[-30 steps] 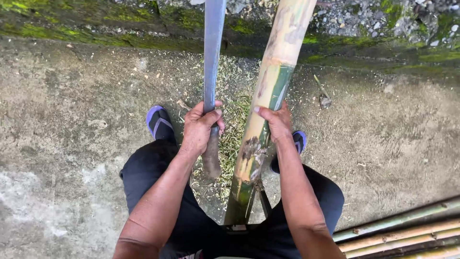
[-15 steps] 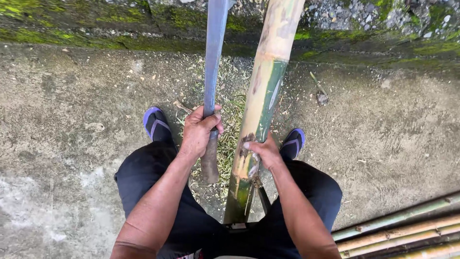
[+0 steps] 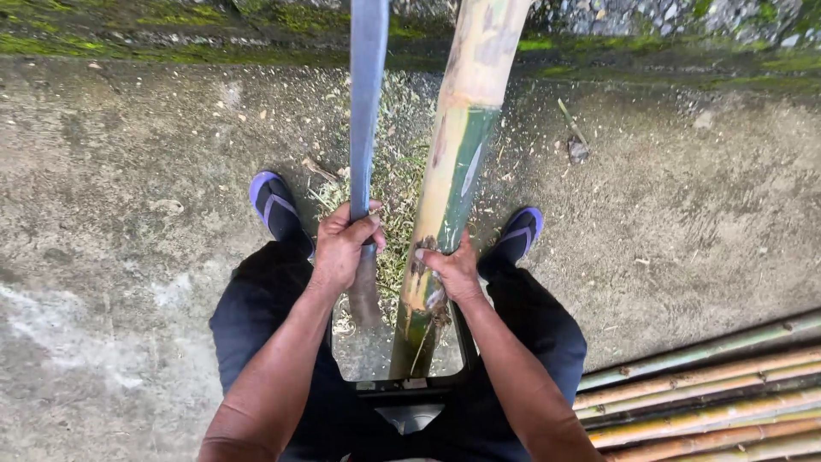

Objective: Scraping the outer green layer of a bamboo pole using a machete.

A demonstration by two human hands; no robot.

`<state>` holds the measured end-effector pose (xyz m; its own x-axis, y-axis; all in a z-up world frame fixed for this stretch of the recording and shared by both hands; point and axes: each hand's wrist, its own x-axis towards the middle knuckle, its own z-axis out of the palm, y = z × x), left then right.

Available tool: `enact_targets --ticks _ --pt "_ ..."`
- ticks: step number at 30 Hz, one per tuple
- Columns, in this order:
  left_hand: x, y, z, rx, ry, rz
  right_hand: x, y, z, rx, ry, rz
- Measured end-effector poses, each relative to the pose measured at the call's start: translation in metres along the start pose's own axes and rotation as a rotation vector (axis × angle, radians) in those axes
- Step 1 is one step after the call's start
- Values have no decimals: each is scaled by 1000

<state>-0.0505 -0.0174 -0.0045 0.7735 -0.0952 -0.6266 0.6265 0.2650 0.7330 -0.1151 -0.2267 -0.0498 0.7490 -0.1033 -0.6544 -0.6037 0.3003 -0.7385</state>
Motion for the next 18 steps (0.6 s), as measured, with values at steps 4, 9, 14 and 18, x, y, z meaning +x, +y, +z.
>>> enact_targets --ticks 4,9,14,18 --pt "4 -2 2 -85 -19 -5 6 1 -3 -157 -11 -70" --pt "-29 7 -2 -79 -5 70 18 35 -16 -38 -18 -118" --pt "-41 -20 -17 -101 -17 214 2 24 -12 -142 31 -65" --pt "-71 -23 -23 -22 -29 260 4 49 -34 -318 -83 -132"
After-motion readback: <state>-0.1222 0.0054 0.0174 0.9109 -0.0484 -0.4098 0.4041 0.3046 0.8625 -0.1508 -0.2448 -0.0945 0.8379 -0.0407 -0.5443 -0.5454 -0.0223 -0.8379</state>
